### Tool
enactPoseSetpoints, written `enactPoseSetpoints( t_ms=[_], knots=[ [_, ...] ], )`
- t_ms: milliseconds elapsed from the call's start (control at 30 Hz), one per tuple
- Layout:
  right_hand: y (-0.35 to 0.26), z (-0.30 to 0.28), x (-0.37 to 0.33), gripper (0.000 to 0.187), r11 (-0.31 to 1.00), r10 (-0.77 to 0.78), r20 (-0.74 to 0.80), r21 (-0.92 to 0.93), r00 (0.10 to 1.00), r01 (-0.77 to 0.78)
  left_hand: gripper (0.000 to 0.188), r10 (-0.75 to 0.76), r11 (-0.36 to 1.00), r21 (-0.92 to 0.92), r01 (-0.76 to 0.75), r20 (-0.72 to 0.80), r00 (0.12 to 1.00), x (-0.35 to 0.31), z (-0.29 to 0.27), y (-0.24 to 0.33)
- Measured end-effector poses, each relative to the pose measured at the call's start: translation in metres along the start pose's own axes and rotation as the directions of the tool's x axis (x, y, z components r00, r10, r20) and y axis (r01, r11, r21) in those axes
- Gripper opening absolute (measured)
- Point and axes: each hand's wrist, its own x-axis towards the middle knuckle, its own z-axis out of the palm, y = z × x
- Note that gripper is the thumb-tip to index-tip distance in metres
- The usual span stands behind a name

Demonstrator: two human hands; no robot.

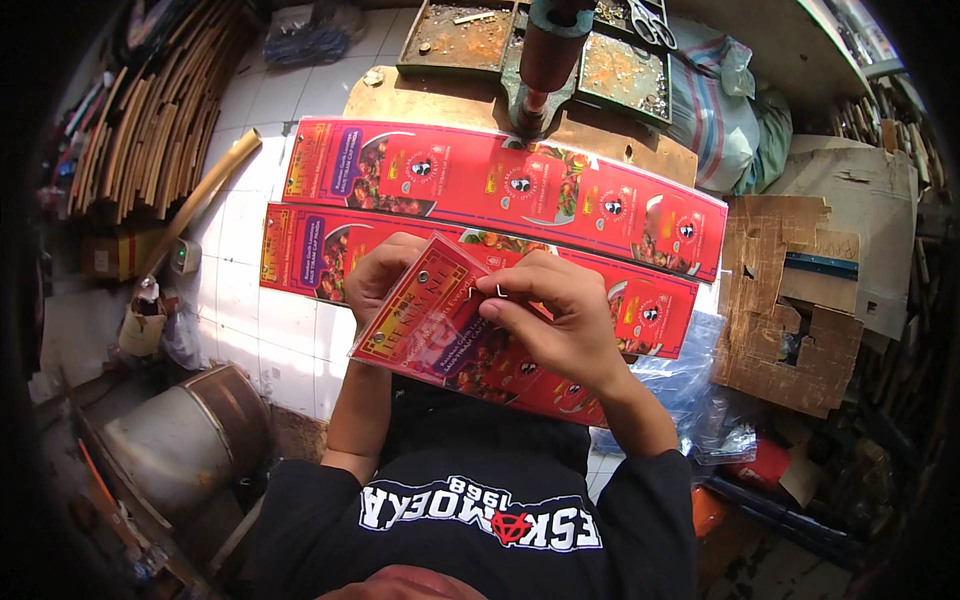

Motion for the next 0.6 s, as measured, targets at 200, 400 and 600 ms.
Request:
enactPoseSetpoints(
  t_ms=[200,400,600],
  knots=[
    [0.001,0.001,0.000,0.020,1.000,-0.004,-0.011,0.004,1.000,0.004,0.033,0.176,0.971,0.166,-0.171,-0.016,0.984,0.000,0.004,-0.014],
    [0.003,0.002,0.000,0.020,0.999,-0.038,0.001,-0.006,0.999,0.038,0.033,0.303,0.913,0.279,-0.297,0.021,0.953,0.002,0.003,-0.022],
    [0.001,0.004,0.000,0.020,1.000,-0.023,0.017,0.015,1.000,0.023,0.030,0.409,0.845,0.355,-0.399,0.050,0.911,0.006,0.003,-0.021]
  ],
)
